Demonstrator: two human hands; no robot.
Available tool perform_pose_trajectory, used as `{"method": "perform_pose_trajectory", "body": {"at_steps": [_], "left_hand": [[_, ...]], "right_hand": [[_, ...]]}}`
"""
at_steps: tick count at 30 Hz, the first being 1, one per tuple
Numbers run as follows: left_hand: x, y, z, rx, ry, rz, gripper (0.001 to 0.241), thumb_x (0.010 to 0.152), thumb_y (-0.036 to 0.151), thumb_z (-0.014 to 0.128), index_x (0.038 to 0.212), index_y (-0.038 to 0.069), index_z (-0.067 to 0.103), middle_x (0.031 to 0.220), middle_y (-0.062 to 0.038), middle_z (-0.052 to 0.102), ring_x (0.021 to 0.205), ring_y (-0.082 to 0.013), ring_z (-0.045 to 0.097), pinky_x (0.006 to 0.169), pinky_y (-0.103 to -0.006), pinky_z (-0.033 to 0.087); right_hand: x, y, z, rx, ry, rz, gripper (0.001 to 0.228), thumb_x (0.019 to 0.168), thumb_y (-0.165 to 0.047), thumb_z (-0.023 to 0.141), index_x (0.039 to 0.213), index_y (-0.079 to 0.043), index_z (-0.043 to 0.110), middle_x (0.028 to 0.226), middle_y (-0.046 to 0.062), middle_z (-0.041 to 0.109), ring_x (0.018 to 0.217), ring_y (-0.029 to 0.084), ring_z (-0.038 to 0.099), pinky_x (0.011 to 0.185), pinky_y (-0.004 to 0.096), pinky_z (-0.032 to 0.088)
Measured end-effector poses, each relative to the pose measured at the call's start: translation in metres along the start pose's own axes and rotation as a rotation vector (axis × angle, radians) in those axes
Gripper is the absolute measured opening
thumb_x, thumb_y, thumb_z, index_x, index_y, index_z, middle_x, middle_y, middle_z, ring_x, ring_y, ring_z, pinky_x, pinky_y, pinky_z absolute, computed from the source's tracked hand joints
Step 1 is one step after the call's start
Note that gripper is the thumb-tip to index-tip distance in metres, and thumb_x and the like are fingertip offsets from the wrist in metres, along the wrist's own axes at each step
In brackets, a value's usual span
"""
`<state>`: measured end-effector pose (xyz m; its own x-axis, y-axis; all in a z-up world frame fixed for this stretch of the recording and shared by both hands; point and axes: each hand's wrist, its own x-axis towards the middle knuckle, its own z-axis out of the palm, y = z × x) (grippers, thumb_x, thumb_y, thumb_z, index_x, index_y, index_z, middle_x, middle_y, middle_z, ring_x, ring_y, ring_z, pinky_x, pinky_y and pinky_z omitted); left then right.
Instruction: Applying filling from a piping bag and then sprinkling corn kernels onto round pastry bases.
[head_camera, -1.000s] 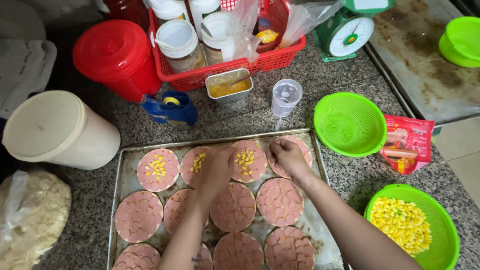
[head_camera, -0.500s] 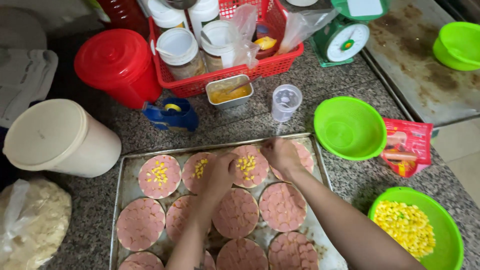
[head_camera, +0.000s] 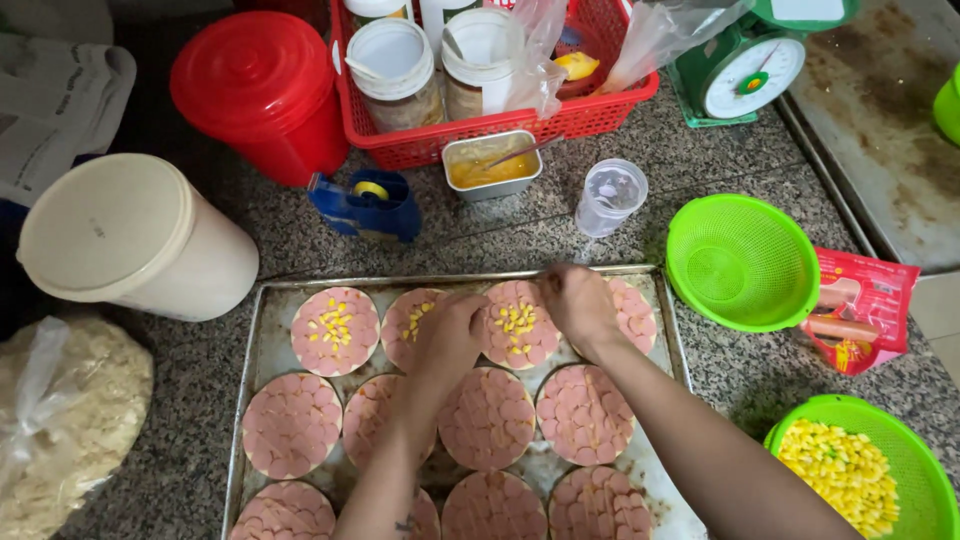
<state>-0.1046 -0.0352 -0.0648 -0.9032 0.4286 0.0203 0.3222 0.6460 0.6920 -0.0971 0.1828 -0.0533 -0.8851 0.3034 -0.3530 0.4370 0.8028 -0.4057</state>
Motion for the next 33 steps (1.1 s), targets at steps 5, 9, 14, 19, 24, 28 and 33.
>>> {"method": "perform_pose_trajectory", "body": {"at_steps": [5,9,14,19,24,28,33], "left_hand": [[-0.006,0.017,-0.007,-0.061,-0.021,-0.029,0.026,0.095,0.015,0.057,0.111,0.009,0.076,0.104,-0.018,0.076,0.104,-0.0439,0.07,0.088,-0.0537,0.057],[-0.002,0.006,0.002,-0.026,0.011,0.007,0.022,0.094,0.015,0.06,0.107,0.012,0.077,0.1,-0.015,0.077,0.102,-0.0404,0.072,0.086,-0.0505,0.058],[-0.007,0.01,-0.001,-0.094,-0.002,-0.012,0.023,0.094,0.015,0.061,0.111,0.012,0.077,0.102,-0.014,0.077,0.102,-0.0385,0.072,0.087,-0.0472,0.059],[-0.013,0.065,-0.001,-0.274,0.058,0.082,0.019,0.091,0.008,0.065,0.105,0.007,0.077,0.097,-0.021,0.075,0.099,-0.0447,0.071,0.083,-0.0498,0.06],[-0.017,0.107,0.067,-0.517,0.073,0.257,0.009,0.089,0.014,0.074,0.094,0.013,0.081,0.081,-0.01,0.076,0.077,-0.0284,0.076,0.067,-0.034,0.06],[-0.036,0.2,0.105,-0.725,-0.123,0.286,0.013,0.093,0.016,0.071,0.1,0.011,0.081,0.079,-0.009,0.077,0.069,-0.0169,0.072,0.064,-0.0308,0.06],[-0.059,0.276,0.162,-0.598,-0.324,0.296,0.016,0.098,0.024,0.068,0.105,0.017,0.08,0.074,-0.007,0.075,0.071,-0.0233,0.075,0.061,-0.0343,0.06]], "right_hand": [[-0.002,-0.016,0.012,0.04,-0.027,-0.176,0.029,0.092,-0.028,0.06,0.113,-0.022,0.078,0.106,0.012,0.078,0.106,0.039,0.072,0.092,0.052,0.06],[0.002,-0.009,0.026,-0.015,-0.042,-0.246,0.024,0.089,-0.028,0.066,0.109,-0.021,0.078,0.102,0.012,0.078,0.103,0.039,0.073,0.09,0.053,0.06],[-0.02,-0.016,-0.003,0.17,0.019,-0.109,0.03,0.096,-0.033,0.058,0.114,-0.017,0.076,0.105,0.016,0.077,0.106,0.041,0.071,0.093,0.055,0.057],[-0.016,0.048,0.0,0.568,0.034,0.13,0.036,0.095,-0.048,0.062,0.108,-0.019,0.08,0.1,0.014,0.077,0.099,0.032,0.072,0.086,0.048,0.056],[-0.083,0.117,-0.062,0.918,0.154,0.204,0.033,0.099,-0.038,0.06,0.094,-0.011,0.078,0.07,0.003,0.068,0.062,0.014,0.06,0.054,0.026,0.049],[-0.139,0.202,-0.113,1.025,0.245,0.194,0.033,0.104,-0.03,0.056,0.087,-0.005,0.071,0.068,0.006,0.06,0.052,0.013,0.053,0.043,0.022,0.039],[-0.184,0.306,-0.13,0.944,0.297,0.292,0.03,0.098,-0.015,0.054,0.102,0.009,0.072,0.085,0.02,0.068,0.065,0.025,0.066,0.051,0.031,0.052]]}}
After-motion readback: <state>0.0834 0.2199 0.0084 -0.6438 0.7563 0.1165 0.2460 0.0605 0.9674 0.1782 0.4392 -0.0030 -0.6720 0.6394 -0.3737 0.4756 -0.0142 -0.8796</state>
